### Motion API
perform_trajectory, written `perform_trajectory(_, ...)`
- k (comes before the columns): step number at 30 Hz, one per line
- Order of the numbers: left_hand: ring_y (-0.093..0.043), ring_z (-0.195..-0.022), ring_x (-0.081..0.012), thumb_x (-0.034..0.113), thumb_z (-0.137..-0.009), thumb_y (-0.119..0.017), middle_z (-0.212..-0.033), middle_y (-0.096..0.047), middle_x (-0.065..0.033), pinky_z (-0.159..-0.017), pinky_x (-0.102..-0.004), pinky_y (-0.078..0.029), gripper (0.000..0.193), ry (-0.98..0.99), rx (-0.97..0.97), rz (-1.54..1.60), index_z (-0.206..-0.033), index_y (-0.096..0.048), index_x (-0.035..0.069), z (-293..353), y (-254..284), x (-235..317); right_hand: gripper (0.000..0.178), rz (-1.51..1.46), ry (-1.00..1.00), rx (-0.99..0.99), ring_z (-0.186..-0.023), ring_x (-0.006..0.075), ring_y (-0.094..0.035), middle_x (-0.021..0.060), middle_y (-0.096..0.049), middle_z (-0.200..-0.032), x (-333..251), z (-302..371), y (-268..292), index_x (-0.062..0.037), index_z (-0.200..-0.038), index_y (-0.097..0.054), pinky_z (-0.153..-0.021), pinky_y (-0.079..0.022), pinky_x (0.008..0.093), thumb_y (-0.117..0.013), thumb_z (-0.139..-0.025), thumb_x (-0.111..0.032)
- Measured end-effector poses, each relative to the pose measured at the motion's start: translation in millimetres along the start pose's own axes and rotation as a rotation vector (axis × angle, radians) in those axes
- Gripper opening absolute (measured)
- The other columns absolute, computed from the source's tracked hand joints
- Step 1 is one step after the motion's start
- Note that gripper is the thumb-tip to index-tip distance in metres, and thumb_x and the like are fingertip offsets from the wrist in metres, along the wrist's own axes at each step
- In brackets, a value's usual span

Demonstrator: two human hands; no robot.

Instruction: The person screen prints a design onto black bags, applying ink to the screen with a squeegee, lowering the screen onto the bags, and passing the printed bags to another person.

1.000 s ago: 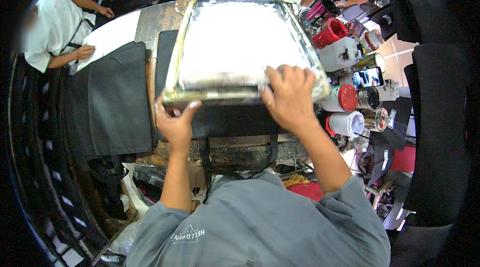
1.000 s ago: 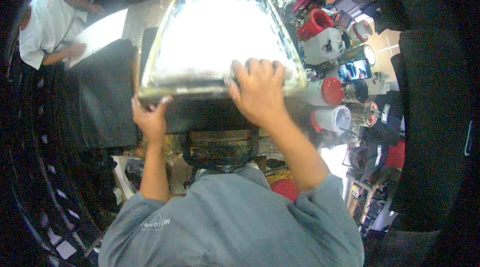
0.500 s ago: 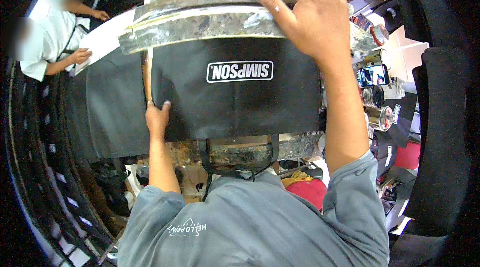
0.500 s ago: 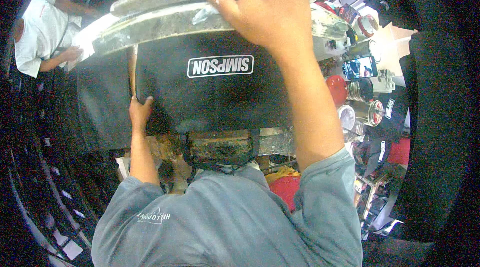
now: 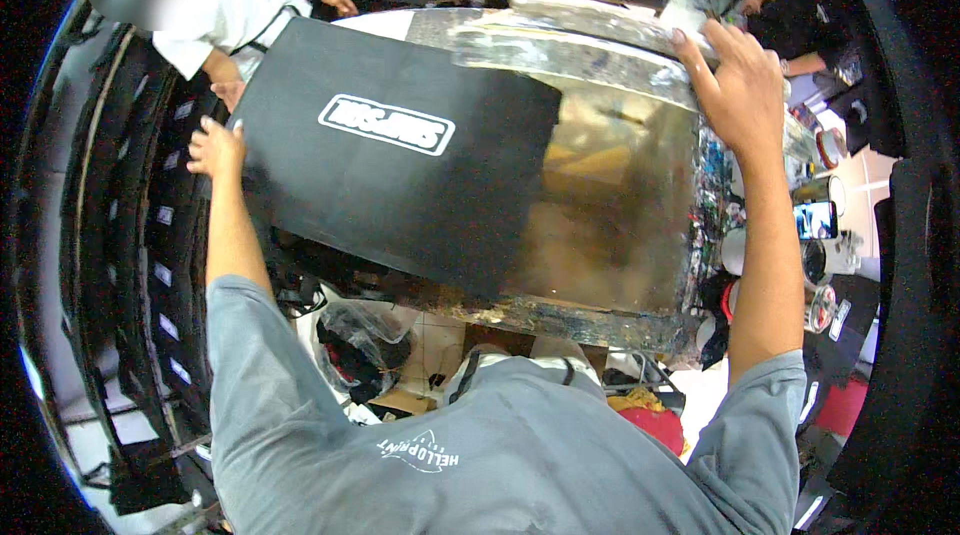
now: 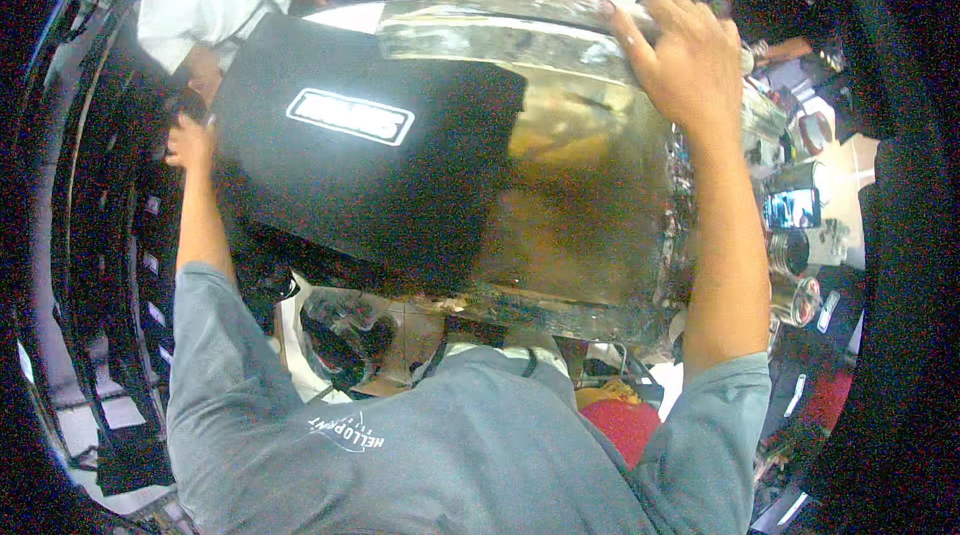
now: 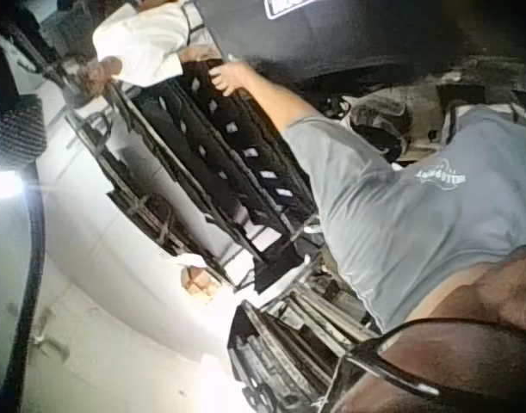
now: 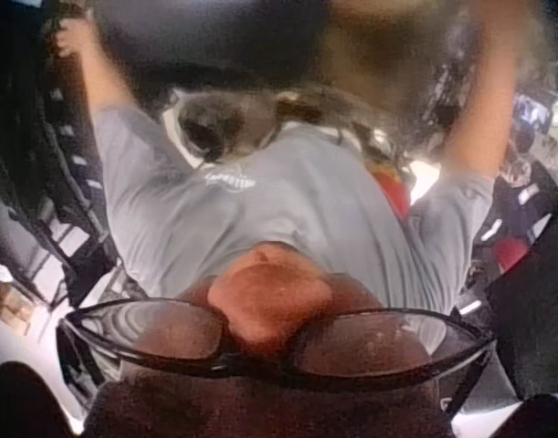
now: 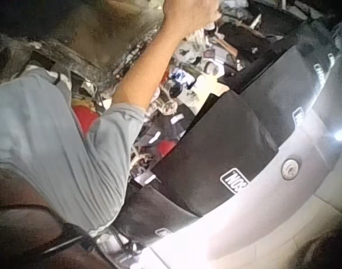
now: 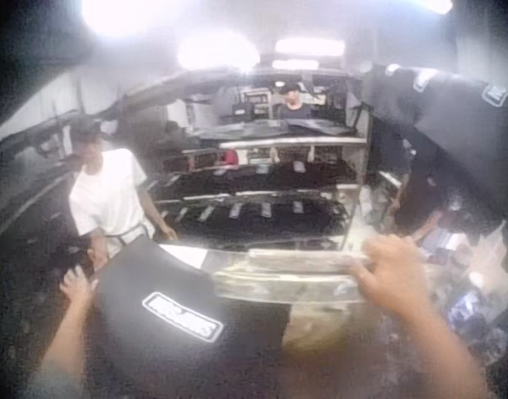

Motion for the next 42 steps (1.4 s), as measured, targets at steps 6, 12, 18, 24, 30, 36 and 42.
perform_trajectory(6,-0.064,-0.076,-0.0139,0.035,-0.106,-0.061,-0.082,-0.072,-0.0051,-0.072,-0.0333,-0.053,0.041,-0.279,-0.598,1.434,-0.095,-0.075,-0.002,212,105,177,0.053,-0.002,-0.003,-0.032,-0.1,0.034,-0.064,0.0146,-0.069,-0.099,0,11,-13,-0.0046,-0.106,-0.073,-0.087,-0.043,0.0491,-0.061,-0.095,-0.056)
perform_trajectory(12,-0.064,-0.114,-0.028,0.053,-0.107,-0.046,-0.12,-0.069,-0.0143,-0.105,-0.047,-0.048,0.058,0.684,-2.053,2.308,-0.131,-0.063,0.003,467,97,326,0.048,-0.026,-0.01,-0.095,-0.095,0.0328,-0.057,0.0114,-0.062,-0.095,-24,96,-27,-0.0082,-0.098,-0.067,-0.088,-0.038,0.0497,-0.07,-0.084,-0.054)
perform_trajectory(18,-0.046,-0.137,-0.0337,0.045,-0.107,-0.045,-0.148,-0.05,-0.0173,-0.117,-0.0517,-0.037,0.053,0.263,-1.891,2.139,-0.143,-0.052,0.007,486,74,364,0.058,-0.106,0.002,-0.105,-0.087,0.0284,-0.054,0.0069,-0.059,-0.091,-42,152,-57,-0.0084,-0.099,-0.066,-0.083,-0.036,0.0472,-0.062,-0.086,-0.065)
perform_trajectory(24,-0.059,-0.12,-0.0277,0.038,-0.105,-0.055,-0.128,-0.064,-0.0157,-0.106,-0.0463,-0.046,0.04,1.17,-1.974,2.39,-0.13,-0.061,0.007,474,70,379,0.067,-0.13,0.025,-0.144,-0.089,0.0251,-0.059,0.0069,-0.065,-0.096,-41,157,-63,-0.0083,-0.098,-0.069,-0.082,-0.036,0.046,-0.047,-0.095,-0.071)
perform_trajectory(30,-0.061,-0.115,-0.0276,0.04,-0.105,-0.054,-0.122,-0.066,-0.0146,-0.103,-0.0468,-0.047,0.04,1.161,-1.986,2.328,-0.127,-0.063,0.007,473,50,378,0.072,-0.142,0.023,-0.175,-0.088,0.0278,-0.062,0.0085,-0.067,-0.097,-36,154,-65,-0.0056,-0.101,-0.069,-0.087,-0.036,0.0484,-0.053,-0.088,-0.075)
perform_trajectory(36,-0.063,-0.11,-0.0276,0.042,-0.105,-0.053,-0.116,-0.068,-0.0136,-0.1,-0.0473,-0.048,0.041,1.14,-1.992,2.274,-0.123,-0.065,0.007,473,41,372,0.071,-0.147,0.014,-0.188,-0.09,0.0284,-0.062,0.0084,-0.067,-0.098,-36,159,-67,-0.0069,-0.103,-0.069,-0.088,-0.036,0.0487,-0.058,-0.085,-0.075)
perform_trajectory(42,-0.064,-0.105,-0.0275,0.044,-0.106,-0.052,-0.109,-0.069,-0.0125,-0.096,-0.0479,-0.05,0.042,1.095,-1.987,2.239,-0.12,-0.066,0.007,471,34,368,0.072,-0.129,0.005,-0.186,-0.09,0.0286,-0.062,0.009,-0.066,-0.097,-37,160,-67,-0.0065,-0.103,-0.069,-0.089,-0.036,0.0488,-0.057,-0.085,-0.076)
Point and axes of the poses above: each hand's wrist, its own z-axis away from the middle knuckle, its own y-axis out of the back of the hand, x = y × z, the point moved 9 cm from there along -z, towards the middle knuckle
